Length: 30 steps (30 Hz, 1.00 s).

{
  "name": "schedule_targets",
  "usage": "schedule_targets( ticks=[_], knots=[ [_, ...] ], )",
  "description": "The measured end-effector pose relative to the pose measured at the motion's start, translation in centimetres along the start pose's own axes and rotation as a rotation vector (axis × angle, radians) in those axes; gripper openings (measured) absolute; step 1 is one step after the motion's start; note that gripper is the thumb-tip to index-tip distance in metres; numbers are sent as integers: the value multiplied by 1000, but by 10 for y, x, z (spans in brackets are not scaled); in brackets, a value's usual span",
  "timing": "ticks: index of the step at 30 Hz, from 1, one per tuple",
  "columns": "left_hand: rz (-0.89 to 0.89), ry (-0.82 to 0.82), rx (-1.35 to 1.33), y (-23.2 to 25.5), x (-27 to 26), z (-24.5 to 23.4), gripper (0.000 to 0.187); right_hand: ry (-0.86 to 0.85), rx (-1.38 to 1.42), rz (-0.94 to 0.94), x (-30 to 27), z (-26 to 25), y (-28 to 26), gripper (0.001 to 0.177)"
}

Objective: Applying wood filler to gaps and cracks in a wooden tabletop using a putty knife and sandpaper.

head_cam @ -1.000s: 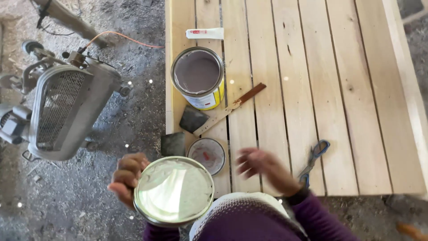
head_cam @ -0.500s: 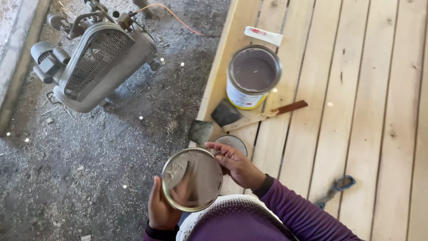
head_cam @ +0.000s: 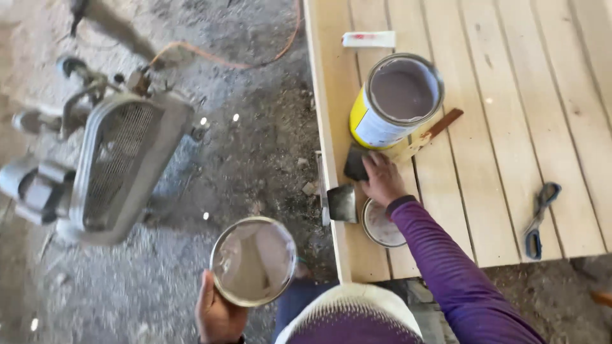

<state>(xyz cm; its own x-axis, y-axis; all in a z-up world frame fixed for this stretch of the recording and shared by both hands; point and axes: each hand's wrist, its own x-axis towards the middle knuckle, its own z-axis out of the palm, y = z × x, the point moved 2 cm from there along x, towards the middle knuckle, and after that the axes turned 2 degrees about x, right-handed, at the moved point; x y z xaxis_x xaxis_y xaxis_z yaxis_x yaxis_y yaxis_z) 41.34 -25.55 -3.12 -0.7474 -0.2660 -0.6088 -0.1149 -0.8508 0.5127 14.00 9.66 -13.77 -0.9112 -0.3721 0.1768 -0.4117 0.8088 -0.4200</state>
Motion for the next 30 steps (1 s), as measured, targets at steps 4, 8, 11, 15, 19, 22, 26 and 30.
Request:
schedule_targets(
  ticks=[4, 8, 11, 15, 19, 22, 26, 30],
  knots=[
    [-51, 66, 117, 41, 14, -25, 66, -204, -115, 154, 6, -9, -13, 86],
    [-6, 74, 178, 56, 22, -13, 66, -216, -114, 141, 5, -13, -12, 90],
    [-33, 141, 169, 48, 13, 17, 67, -109, -70, 78, -5, -15, -15, 83],
    [-38, 113, 241, 34, 9, 32, 66, -127, 220, 215, -23, -31, -90, 83],
    [-99, 11, 265, 24, 23, 56, 66, 10, 71, 157, -32, -22, -125, 84],
    [-73, -51, 311, 24, 28, 88, 67, 235, 47, 74, -44, -29, -105, 64],
    [-62, -192, 319, 20, 30, 113, 68, 242, 850, 657, -76, -105, -60, 34],
    [-156, -247, 364, 2, 44, 132, 70, 586, 1283, 683, -146, -123, -8, 26]
  ],
)
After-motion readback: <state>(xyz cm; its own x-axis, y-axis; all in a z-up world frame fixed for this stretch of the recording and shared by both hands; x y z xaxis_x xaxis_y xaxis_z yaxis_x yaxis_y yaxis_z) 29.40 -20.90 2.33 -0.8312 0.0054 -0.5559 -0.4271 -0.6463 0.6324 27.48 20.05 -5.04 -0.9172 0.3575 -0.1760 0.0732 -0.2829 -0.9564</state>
